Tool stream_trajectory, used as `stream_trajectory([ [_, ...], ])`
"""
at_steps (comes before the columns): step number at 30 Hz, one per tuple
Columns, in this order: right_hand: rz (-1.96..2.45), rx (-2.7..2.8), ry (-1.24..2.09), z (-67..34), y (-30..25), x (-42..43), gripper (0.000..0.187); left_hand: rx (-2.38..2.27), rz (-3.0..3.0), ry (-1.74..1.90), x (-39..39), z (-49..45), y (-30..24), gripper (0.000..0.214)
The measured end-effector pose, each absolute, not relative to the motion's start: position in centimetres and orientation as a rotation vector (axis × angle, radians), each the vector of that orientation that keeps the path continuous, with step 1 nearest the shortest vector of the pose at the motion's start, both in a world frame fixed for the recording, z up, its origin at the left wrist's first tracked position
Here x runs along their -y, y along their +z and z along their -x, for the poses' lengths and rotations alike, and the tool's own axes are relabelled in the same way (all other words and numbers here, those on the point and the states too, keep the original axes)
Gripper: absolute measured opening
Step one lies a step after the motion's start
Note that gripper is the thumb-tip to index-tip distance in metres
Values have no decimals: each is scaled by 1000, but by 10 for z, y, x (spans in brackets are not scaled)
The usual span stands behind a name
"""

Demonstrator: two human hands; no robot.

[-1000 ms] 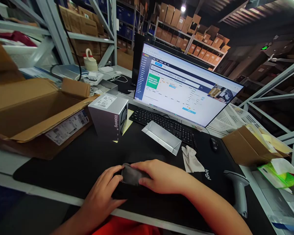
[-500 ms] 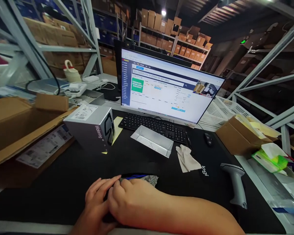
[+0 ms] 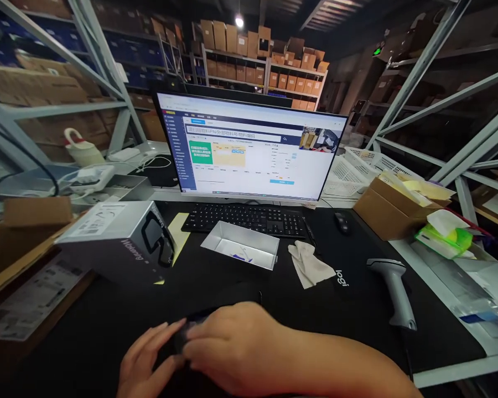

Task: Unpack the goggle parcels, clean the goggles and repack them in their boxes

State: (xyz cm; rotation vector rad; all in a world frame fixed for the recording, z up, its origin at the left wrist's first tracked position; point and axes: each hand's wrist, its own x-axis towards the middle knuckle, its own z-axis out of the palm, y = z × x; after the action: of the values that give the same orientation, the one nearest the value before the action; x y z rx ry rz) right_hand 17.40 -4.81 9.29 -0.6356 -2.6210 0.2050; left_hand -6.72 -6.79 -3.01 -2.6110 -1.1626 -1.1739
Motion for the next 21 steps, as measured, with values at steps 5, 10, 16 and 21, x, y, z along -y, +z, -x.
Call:
stream_trajectory([
  [5,1138,2579,343,-218,79,55,121,1204,2778,-1271,61,69,-8,26],
  [10,1278,2466,536,-209,58,50,121,1290,2887,-1172,47,63,18,71],
  [16,1312,2445,674,-202,69,50,111,1386,3094,-586,23,42,47,118],
  [21,1335,2281,792,-223,65,65,110,1427,3187,-617,14,41,52,103],
])
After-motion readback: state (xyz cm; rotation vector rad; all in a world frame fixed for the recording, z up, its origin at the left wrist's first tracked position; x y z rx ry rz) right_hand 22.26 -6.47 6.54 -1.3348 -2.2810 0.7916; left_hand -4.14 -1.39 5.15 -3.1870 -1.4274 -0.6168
